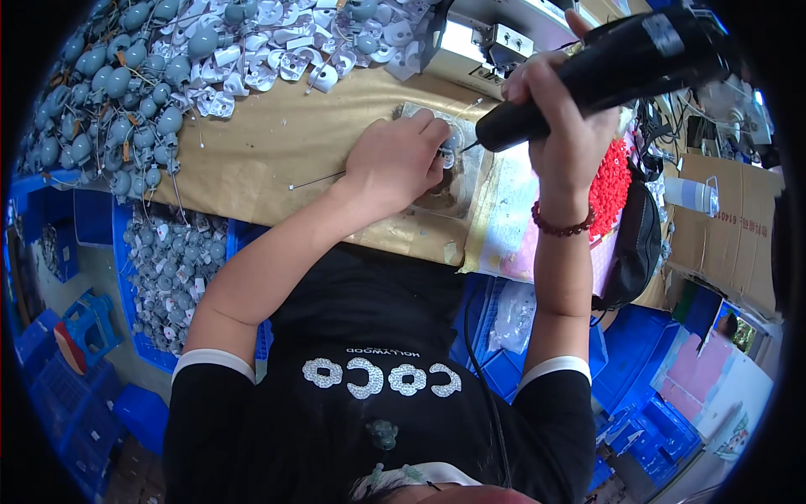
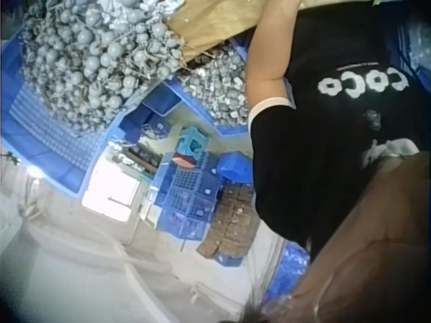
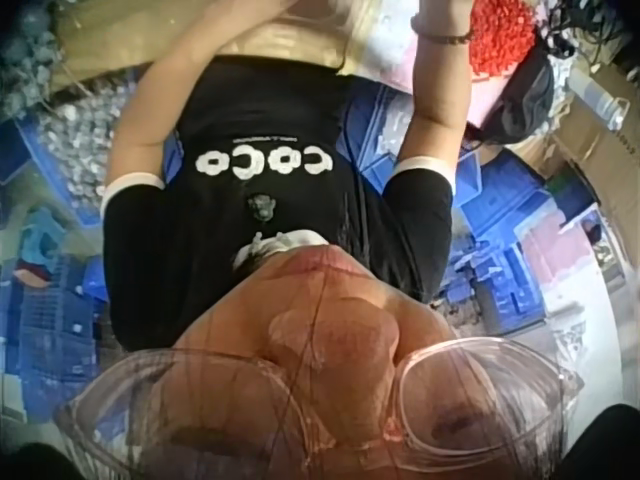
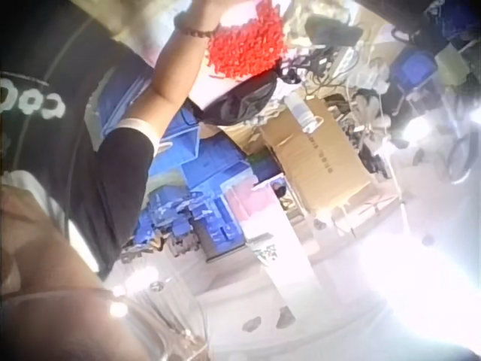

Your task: Assembling small plastic toy components using a handheld electric tool at a factory workbench.

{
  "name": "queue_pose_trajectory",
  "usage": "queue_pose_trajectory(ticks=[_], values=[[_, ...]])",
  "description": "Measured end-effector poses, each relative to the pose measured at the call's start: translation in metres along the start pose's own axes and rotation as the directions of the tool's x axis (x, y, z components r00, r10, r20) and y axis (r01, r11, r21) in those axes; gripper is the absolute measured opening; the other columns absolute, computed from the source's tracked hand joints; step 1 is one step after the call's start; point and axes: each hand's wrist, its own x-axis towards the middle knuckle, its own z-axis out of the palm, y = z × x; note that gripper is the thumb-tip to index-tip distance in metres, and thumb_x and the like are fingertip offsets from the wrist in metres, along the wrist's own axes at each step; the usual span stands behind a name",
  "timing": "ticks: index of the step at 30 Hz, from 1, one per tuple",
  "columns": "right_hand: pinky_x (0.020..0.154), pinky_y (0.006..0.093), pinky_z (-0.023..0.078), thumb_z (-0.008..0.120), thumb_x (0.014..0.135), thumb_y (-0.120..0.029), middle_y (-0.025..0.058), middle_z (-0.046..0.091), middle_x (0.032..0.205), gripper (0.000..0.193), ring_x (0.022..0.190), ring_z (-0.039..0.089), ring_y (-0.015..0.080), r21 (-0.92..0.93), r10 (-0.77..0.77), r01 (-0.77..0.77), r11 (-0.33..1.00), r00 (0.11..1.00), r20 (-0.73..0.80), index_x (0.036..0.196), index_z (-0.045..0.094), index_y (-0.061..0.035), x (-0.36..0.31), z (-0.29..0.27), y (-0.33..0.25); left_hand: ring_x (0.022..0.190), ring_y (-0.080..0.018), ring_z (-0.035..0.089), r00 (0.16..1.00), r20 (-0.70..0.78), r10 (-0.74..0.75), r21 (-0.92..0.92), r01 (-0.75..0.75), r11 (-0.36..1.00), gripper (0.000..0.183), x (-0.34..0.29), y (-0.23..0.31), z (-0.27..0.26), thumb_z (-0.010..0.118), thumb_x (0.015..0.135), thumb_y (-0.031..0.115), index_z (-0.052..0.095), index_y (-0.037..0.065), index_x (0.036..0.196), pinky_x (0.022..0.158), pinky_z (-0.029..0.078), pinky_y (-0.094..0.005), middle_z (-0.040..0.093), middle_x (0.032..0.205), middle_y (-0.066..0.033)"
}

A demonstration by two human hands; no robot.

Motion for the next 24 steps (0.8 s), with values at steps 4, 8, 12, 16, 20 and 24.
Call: queue_pose_trajectory(ticks=[4, 8, 12, 16, 20, 24], values=[[0.07, 0.0353, 0.053, 0.06, 0.087, 0.005, 0.0103, 0.061, 0.076, 0.065, 0.069, 0.062, 0.0179, 0.023, -0.076, 0.076, 0.997, 0.997, -0.019, 0.144, 0.029, 0.0088, -0.015, 0.01, 0.004, 0.076, -0.031, 0.064, 0.998, -0.054, 0.013, 0.004, -0.013, 1.0, 0.03, -0.001, -0.001, 0.003, 0.071, 0.077, 0.015, 0.063, 0.007, 0.104, 0.065, 0.05, -0.0442, 0.061, 0.092, -0.0096], [0.072, 0.0345, 0.054, 0.059, 0.086, 0.008, 0.01, 0.062, 0.077, 0.065, 0.069, 0.062, 0.017, -0.023, -0.028, 0.028, 0.999, 1.0, -0.007, 0.144, 0.03, 0.0065, -0.022, 0.01, 0.01, 0.075, -0.0311, 0.064, 0.997, -0.079, 0.025, 0.006, -0.025, 1.0, 0.031, -0.001, 0.0, 0.004, 0.072, 0.075, 0.014, 0.062, 0.007, 0.103, 0.064, 0.05, -0.0433, 0.061, 0.093, -0.0099], [0.073, 0.0352, 0.054, 0.06, 0.086, 0.008, 0.0093, 0.062, 0.078, 0.065, 0.069, 0.062, 0.0169, -0.039, -0.03, 0.031, 0.999, 0.999, 0.017, 0.144, 0.03, 0.0059, -0.026, 0.01, 0.01, 0.077, -0.0321, 0.065, 0.992, -0.114, 0.049, 0.006, -0.048, 0.999, 0.033, -0.002, -0.002, 0.006, 0.073, 0.075, 0.014, 0.061, 0.007, 0.105, 0.065, 0.051, -0.0431, 0.062, 0.094, -0.0103], [0.072, 0.0345, 0.053, 0.062, 0.086, 0.008, 0.0087, 0.06, 0.078, 0.065, 0.07, 0.061, 0.0172, -0.075, -0.043, 0.047, 0.996, 0.998, 0.053, 0.143, 0.03, 0.0027, -0.03, 0.012, 0.009, 0.077, -0.0329, 0.064, 0.992, -0.115, 0.047, 0.004, -0.047, 0.999, 0.033, -0.003, -0.003, 0.006, 0.072, 0.075, 0.014, 0.058, 0.006, 0.104, 0.065, 0.051, -0.0437, 0.061, 0.092, -0.0105], [0.07, 0.0338, 0.052, 0.063, 0.085, 0.008, 0.0086, 0.058, 0.08, 0.064, 0.07, 0.06, 0.0179, -0.152, -0.121, 0.146, 0.978, 0.979, 0.165, 0.14, 0.032, -0.0034, -0.037, 0.003, 0.023, 0.078, -0.032, 0.064, 0.999, -0.044, 0.009, -0.024, -0.01, 1.0, 0.025, -0.001, 0.001, -0.001, 0.067, 0.075, 0.013, 0.057, 0.009, 0.098, 0.07, 0.05, -0.0438, 0.06, 0.09, -0.0093], [0.071, 0.0233, 0.047, 0.072, 0.077, 0.004, 0.0014, 0.062, 0.084, 0.043, 0.074, 0.057, 0.0077, -0.032, -0.098, 0.097, 0.995, 0.995, -0.031, 0.115, 0.054, 0.0019, -0.045, 0.013, 0.028, 0.078, -0.0327, 0.064, 0.999, -0.037, 0.007, -0.036, -0.009, 0.999, 0.026, 0.0, 0.0, 0.0, 0.068, 0.074, 0.012, 0.056, 0.008, 0.097, 0.069, 0.051, -0.0445, 0.059, 0.09, -0.0094]])
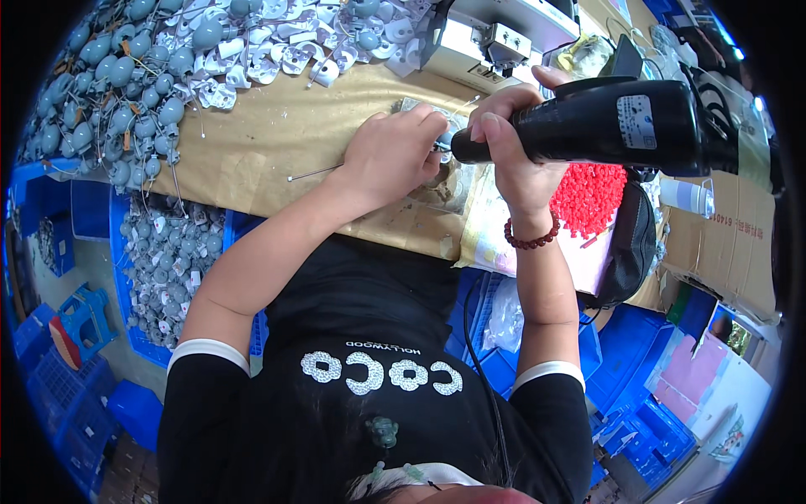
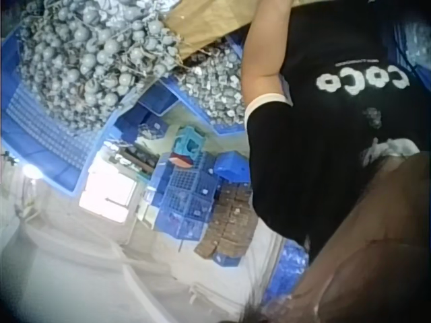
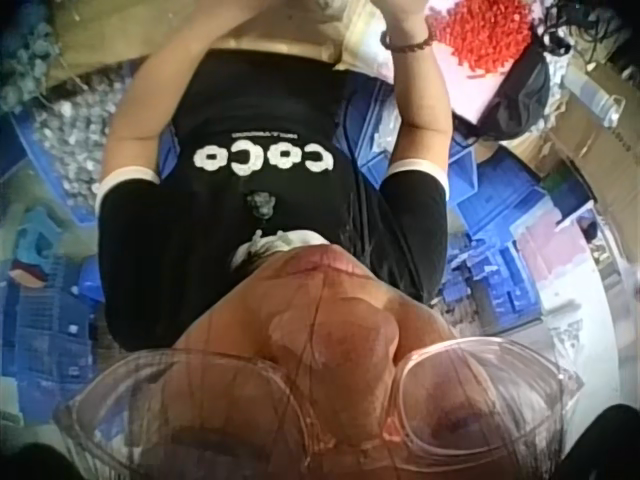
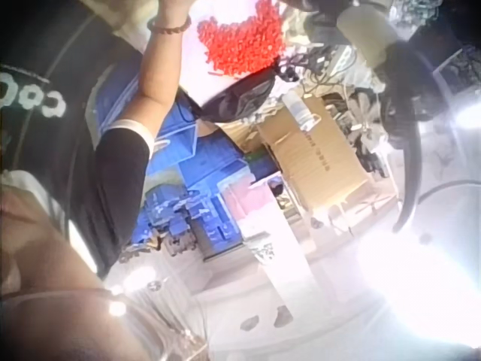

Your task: Assembling small plastic toy components using a handheld electric tool at a factory workbench.

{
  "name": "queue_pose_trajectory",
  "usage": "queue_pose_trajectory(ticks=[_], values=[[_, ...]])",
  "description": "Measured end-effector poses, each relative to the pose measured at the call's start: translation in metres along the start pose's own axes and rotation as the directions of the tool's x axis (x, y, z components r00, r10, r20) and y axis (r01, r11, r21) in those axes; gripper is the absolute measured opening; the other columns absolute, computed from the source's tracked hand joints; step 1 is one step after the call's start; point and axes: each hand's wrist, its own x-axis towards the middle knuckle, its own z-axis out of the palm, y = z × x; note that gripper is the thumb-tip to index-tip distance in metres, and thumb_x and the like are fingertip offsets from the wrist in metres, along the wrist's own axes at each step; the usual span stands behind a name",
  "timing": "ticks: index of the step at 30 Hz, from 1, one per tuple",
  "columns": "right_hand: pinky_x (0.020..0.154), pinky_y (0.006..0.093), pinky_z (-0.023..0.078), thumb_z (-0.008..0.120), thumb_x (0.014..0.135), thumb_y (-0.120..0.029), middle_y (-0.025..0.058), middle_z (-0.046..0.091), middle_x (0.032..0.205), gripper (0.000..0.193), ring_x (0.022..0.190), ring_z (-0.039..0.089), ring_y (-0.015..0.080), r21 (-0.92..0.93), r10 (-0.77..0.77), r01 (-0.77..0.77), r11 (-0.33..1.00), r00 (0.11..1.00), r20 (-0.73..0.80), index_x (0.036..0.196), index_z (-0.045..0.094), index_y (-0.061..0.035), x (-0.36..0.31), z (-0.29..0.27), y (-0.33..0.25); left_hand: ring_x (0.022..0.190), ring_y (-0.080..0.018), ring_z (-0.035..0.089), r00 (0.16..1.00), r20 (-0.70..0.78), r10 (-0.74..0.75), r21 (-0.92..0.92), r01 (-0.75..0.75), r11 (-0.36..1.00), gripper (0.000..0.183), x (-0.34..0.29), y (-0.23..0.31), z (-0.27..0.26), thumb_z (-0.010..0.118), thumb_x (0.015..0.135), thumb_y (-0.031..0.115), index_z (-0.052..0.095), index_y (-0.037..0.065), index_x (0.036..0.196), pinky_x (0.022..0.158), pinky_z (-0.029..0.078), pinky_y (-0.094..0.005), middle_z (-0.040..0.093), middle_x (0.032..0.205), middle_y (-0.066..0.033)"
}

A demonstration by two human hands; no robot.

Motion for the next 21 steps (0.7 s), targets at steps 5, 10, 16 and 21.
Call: queue_pose_trajectory(ticks=[5, 10, 16, 21], values=[[0.073, 0.0255, 0.047, 0.073, 0.077, 0.002, 0.0016, 0.062, 0.085, 0.049, 0.077, 0.057, 0.009, 0.041, -0.011, 0.011, 0.999, 1.0, -0.005, 0.121, 0.051, 0.0015, -0.008, 0.003, -0.001, 0.077, -0.0334, 0.064, 0.999, -0.032, 0.015, -0.017, -0.015, 1.0, 0.027, -0.001, -0.001, 0.0, 0.068, 0.073, 0.011, 0.055, 0.008, 0.096, 0.068, 0.051, -0.0453, 0.059, 0.089, -0.0099], [0.077, 0.0279, 0.048, 0.074, 0.076, 0.001, 0.0014, 0.062, 0.086, 0.052, 0.08, 0.058, 0.0093, -0.038, -0.029, 0.031, 0.999, 0.999, 0.04, 0.123, 0.05, 0.0009, -0.008, -0.001, 0.004, 0.076, -0.0343, 0.064, 0.999, -0.047, 0.016, -0.024, -0.017, 1.0, 0.027, -0.001, 0.0, 0.0, 0.069, 0.072, 0.01, 0.054, 0.008, 0.095, 0.068, 0.051, -0.0457, 0.059, 0.088, -0.0107], [0.074, 0.0288, 0.051, 0.069, 0.08, 0.004, 0.004, 0.065, 0.081, 0.052, 0.072, 0.063, 0.0126, 0.104, 0.086, -0.08, 0.991, 0.995, -0.058, 0.127, 0.047, 0.0043, 0.011, -0.004, -0.008, 0.08, -0.0312, 0.064, 0.999, 0.008, -0.049, 0.032, 0.049, 0.998, 0.032, -0.001, 0.002, -0.002, 0.072, 0.079, 0.017, 0.058, 0.008, 0.106, 0.068, 0.051, -0.0435, 0.059, 0.1, -0.0105], [0.068, 0.0274, 0.052, 0.069, 0.087, -0.004, 0.0081, 0.065, 0.078, 0.028, 0.069, 0.064, 0.0155, 0.086, 0.268, -0.255, 0.963, 0.881, -0.39, 0.11, 0.057, 0.0041, 0.044, -0.056, 0.005, 0.084, -0.0304, 0.065, 0.997, 0.027, -0.079, 0.026, 0.078, 0.997, 0.032, -0.005, 0.0, -0.001, 0.072, 0.08, 0.018, 0.061, 0.009, 0.108, 0.072, 0.052, -0.0438, 0.059, 0.107, -0.0092]])
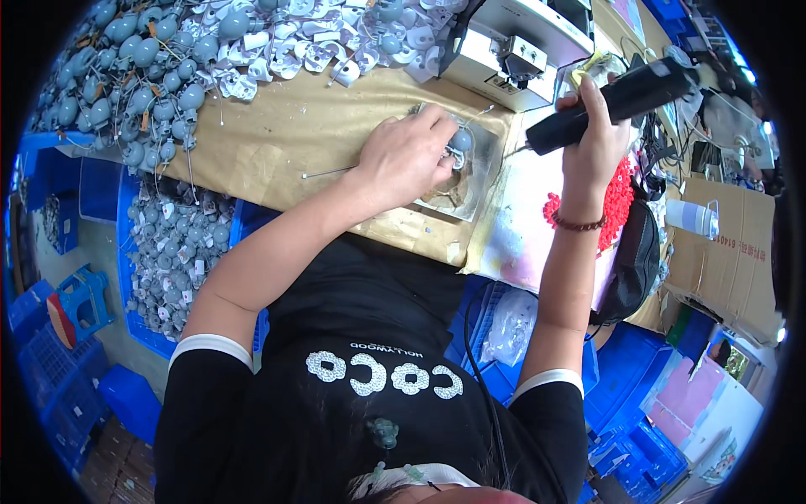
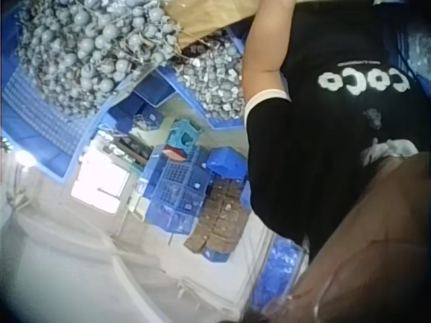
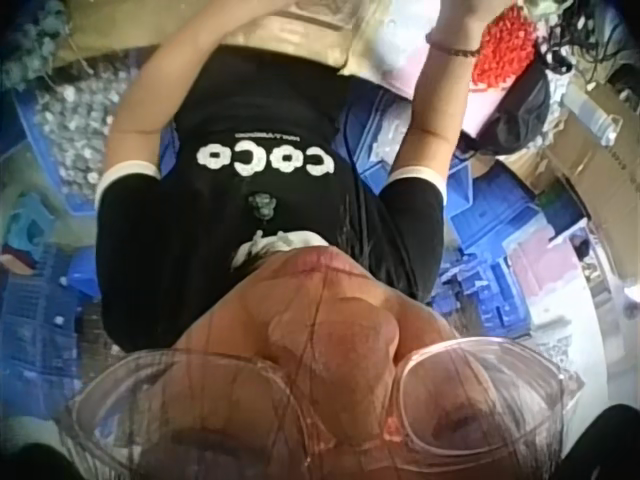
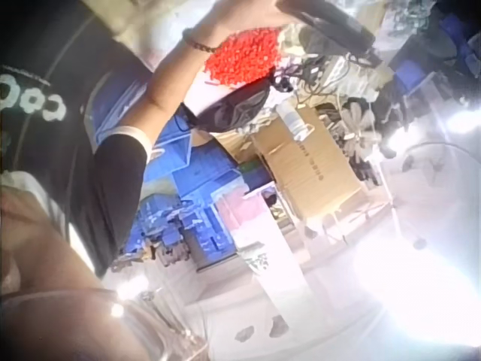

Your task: Assembling small plastic toy components using a handheld electric tool at a factory workbench.

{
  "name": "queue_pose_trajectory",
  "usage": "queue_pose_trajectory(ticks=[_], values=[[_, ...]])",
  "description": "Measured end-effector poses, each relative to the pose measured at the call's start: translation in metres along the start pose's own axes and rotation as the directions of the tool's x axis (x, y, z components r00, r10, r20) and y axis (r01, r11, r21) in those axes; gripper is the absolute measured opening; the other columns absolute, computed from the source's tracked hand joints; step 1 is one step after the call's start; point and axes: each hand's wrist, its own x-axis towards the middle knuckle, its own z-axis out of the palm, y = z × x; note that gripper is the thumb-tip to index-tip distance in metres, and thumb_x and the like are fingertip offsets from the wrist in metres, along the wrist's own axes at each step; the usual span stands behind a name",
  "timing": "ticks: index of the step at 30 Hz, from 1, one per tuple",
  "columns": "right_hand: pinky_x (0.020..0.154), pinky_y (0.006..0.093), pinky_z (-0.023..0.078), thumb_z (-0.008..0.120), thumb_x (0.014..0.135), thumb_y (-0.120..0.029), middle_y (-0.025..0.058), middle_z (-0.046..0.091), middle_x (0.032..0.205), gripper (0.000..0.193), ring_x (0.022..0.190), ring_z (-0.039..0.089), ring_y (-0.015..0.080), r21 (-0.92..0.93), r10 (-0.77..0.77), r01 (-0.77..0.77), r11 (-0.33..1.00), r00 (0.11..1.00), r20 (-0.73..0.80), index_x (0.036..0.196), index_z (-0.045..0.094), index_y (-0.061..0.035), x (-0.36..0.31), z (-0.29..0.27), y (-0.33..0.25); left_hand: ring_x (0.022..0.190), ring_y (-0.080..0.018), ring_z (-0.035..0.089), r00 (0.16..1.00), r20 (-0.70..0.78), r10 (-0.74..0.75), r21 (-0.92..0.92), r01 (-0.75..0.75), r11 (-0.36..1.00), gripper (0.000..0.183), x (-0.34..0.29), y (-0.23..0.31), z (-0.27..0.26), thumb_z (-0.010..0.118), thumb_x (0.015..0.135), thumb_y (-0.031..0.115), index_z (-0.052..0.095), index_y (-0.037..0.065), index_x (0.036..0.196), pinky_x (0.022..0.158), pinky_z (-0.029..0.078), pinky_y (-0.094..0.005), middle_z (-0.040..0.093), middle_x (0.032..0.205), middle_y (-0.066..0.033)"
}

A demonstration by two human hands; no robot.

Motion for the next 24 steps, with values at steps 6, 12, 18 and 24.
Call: queue_pose_trajectory(ticks=[6, 12, 18, 24], values=[[0.08, 0.0339, 0.053, 0.064, 0.093, -0.009, 0.0133, 0.063, 0.108, 0.039, 0.093, 0.065, 0.0196, -0.132, 0.177, -0.187, 0.973, 0.98, -0.087, 0.127, 0.051, 0.0069, 0.025, -0.072, 0.061, 0.09, -0.0246, 0.065, 0.972, -0.162, 0.17, 0.02, -0.169, 0.985, 0.033, -0.011, -0.005, 0.008, 0.073, 0.08, 0.017, 0.065, 0.014, 0.112, 0.076, 0.049, -0.0365, 0.065, 0.102, -0.0033], [0.081, 0.0256, 0.05, 0.065, 0.095, -0.01, 0.0068, 0.062, 0.113, 0.042, 0.097, 0.059, 0.0116, -0.35, -0.052, 0.137, 0.927, 0.969, 0.241, 0.134, 0.052, 0.0011, -0.045, -0.032, 0.049, 0.089, -0.024, 0.064, 0.962, -0.196, 0.188, 0.052, -0.181, 0.982, 0.034, -0.015, -0.004, 0.007, 0.075, 0.078, 0.017, 0.067, 0.014, 0.111, 0.076, 0.049, -0.0367, 0.066, 0.102, -0.0027], [0.057, 0.0179, 0.041, 0.065, 0.097, -0.012, -0.0024, 0.062, 0.074, 0.015, 0.065, 0.052, 0.0027, -0.24, 0.085, -0.014, 0.971, 0.953, 0.289, 0.103, 0.071, 0.0008, -0.059, 0.014, 0.04, 0.087, -0.0261, 0.065, 0.961, -0.195, 0.197, 0.002, -0.201, 0.98, 0.037, -0.013, 0.0, 0.0, 0.075, 0.079, 0.014, 0.066, 0.012, 0.116, 0.074, 0.051, -0.0379, 0.065, 0.1, -0.0064], [0.07, 0.0224, 0.05, 0.071, 0.092, -0.013, 0.0027, 0.069, 0.087, 0.025, 0.079, 0.061, 0.0064, -0.325, 0.312, -0.115, 0.939, 0.687, 0.657, 0.11, 0.068, 0.0029, -0.047, 0.024, 0.023, 0.087, -0.0269, 0.065, 0.998, -0.058, -0.004, -0.1, -0.002, 0.995, 0.037, -0.067, -0.013, -0.093, 0.071, 0.081, 0.006, 0.065, 0.008, 0.118, 0.076, 0.053, -0.0372, 0.064, 0.099, -0.0106]])
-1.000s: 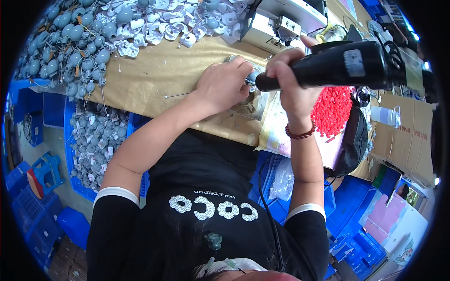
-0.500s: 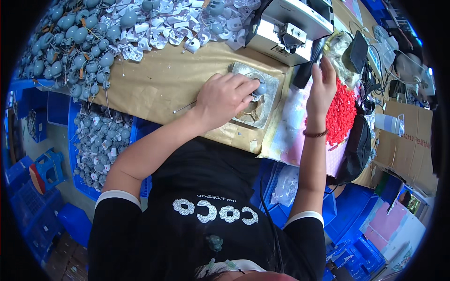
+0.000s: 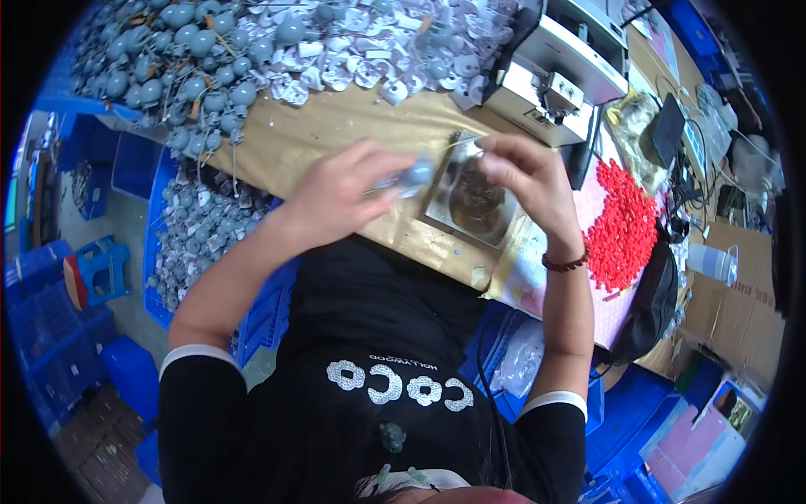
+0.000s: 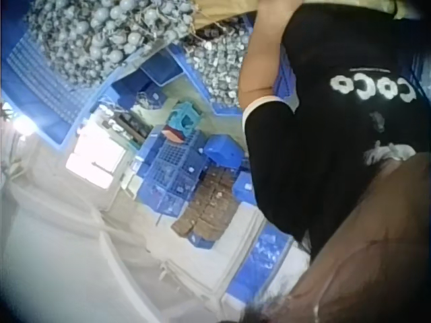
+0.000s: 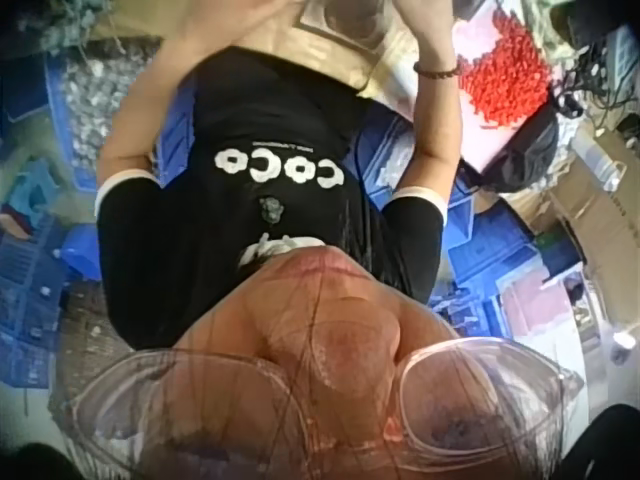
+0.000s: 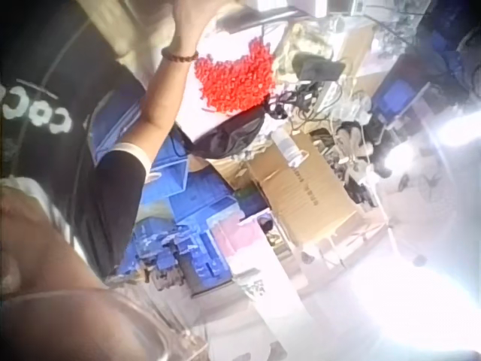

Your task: Assembling small plastic toy components using a handheld electric tool at a factory workbench.

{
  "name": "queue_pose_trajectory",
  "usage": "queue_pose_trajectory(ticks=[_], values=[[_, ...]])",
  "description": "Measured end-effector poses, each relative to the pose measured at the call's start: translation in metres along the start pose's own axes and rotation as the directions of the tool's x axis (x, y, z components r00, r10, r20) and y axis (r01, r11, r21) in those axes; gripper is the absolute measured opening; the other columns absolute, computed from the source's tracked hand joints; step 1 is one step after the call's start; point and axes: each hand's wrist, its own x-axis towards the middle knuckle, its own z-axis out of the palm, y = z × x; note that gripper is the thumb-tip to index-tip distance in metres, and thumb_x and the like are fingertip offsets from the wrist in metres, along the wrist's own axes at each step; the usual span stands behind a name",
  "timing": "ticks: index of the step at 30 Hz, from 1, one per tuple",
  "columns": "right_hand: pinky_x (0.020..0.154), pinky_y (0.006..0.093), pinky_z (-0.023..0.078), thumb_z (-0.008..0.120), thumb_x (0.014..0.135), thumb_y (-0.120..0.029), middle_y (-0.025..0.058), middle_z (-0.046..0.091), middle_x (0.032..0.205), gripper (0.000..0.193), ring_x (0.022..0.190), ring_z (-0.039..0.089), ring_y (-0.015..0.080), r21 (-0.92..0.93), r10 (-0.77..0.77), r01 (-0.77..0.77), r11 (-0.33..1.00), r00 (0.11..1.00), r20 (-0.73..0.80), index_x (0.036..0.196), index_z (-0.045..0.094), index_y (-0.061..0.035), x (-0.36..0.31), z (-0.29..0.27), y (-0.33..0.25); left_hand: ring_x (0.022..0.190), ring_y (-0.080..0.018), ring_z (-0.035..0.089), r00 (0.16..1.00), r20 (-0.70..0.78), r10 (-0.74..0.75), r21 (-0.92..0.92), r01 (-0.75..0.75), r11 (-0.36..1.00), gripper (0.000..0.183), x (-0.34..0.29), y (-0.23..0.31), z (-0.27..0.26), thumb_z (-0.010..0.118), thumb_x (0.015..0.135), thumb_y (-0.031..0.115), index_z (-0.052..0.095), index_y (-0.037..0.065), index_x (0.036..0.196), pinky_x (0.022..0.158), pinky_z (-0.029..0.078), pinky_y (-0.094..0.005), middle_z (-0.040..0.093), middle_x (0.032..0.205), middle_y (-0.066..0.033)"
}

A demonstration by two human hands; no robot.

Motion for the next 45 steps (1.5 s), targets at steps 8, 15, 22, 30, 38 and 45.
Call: queue_pose_trajectory(ticks=[8, 15, 22, 30, 38, 45], values=[[0.076, 0.0249, 0.052, 0.066, 0.094, -0.009, 0.0066, 0.07, 0.103, 0.024, 0.087, 0.064, 0.0105, -0.158, 0.106, -0.14, 0.977, 0.972, -0.208, 0.116, 0.066, 0.0026, -0.05, -0.078, 0.041, 0.096, -0.0393, 0.063, 0.413, 0.363, -0.835, 0.735, 0.423, 0.529, 0.03, -0.238, -0.074, -0.155, 0.071, 0.078, 0.016, 0.066, 0.007, 0.107, 0.082, 0.052, -0.0469, 0.065, 0.095, -0.019], [0.072, 0.0245, 0.051, 0.066, 0.094, -0.009, 0.0053, 0.07, 0.095, 0.023, 0.081, 0.063, 0.0091, -0.401, 0.031, -0.178, 0.898, 0.937, -0.347, 0.114, 0.067, 0.0019, -0.083, -0.118, 0.064, 0.089, -0.0389, 0.061, 0.811, 0.236, -0.536, 0.569, 0.331, 0.752, 0.017, -0.128, -0.072, -0.118, 0.067, 0.084, 0.017, 0.064, 0.004, 0.095, 0.076, 0.049, -0.0464, 0.063, 0.088, -0.0171], [0.075, 0.0256, 0.052, 0.066, 0.093, -0.007, 0.008, 0.071, 0.095, 0.023, 0.083, 0.066, 0.0119, -0.479, 0.011, -0.245, 0.843, 0.898, -0.441, 0.114, 0.067, 0.0013, -0.119, -0.14, 0.062, 0.1, -0.0333, 0.057, 0.997, 0.003, -0.078, 0.763, 0.048, 0.644, 0.021, 0.007, -0.085, -0.067, 0.066, 0.082, 0.006, 0.064, 0.004, 0.102, 0.082, 0.049, -0.0421, 0.061, 0.102, -0.0125], [0.077, 0.0378, 0.05, 0.066, 0.085, -0.003, 0.0137, 0.067, 0.092, 0.012, 0.087, 0.064, 0.0301, -0.772, -0.063, -0.193, 0.605, 0.955, -0.288, 0.096, 0.068, -0.0011, -0.122, -0.139, 0.033, 0.102, -0.0325, 0.057, 0.997, 0.073, -0.032, 0.659, -0.025, 0.752, 0.029, 0.017, -0.081, -0.055, 0.072, 0.075, 0.006, 0.063, 0.004, 0.102, 0.085, 0.05, -0.0413, 0.06, 0.104, -0.0116], [0.079, 0.0439, 0.048, 0.066, 0.078, -0.004, 0.0122, 0.066, 0.089, 0.011, 0.088, 0.06, 0.0335, -0.937, 0.032, -0.063, 0.344, 0.998, -0.056, 0.088, 0.069, -0.0042, -0.108, -0.127, 0.042, 0.098, -0.0301, 0.06, 0.966, 0.185, 0.179, 0.024, -0.187, 0.982, 0.023, 0.044, 0.017, 0.031, 0.075, 0.078, 0.009, 0.065, 0.004, 0.098, 0.087, 0.05, -0.0382, 0.062, 0.106, -0.0103], [0.075, 0.038, 0.05, 0.068, 0.076, 0.003, 0.0115, 0.063, 0.088, 0.016, 0.083, 0.06, 0.0295, -0.898, -0.09, -0.052, 0.436, 0.991, -0.101, 0.091, 0.065, -0.0011, -0.102, -0.126, 0.05, 0.107, -0.0302, 0.053, 0.971, 0.144, 0.189, 0.127, -0.208, 0.97, 0.03, 0.07, 0.006, 0.087, 0.076, 0.076, 0.013, 0.067, 0.007, 0.104, 0.09, 0.048, -0.0407, 0.058, 0.105, -0.0091]])
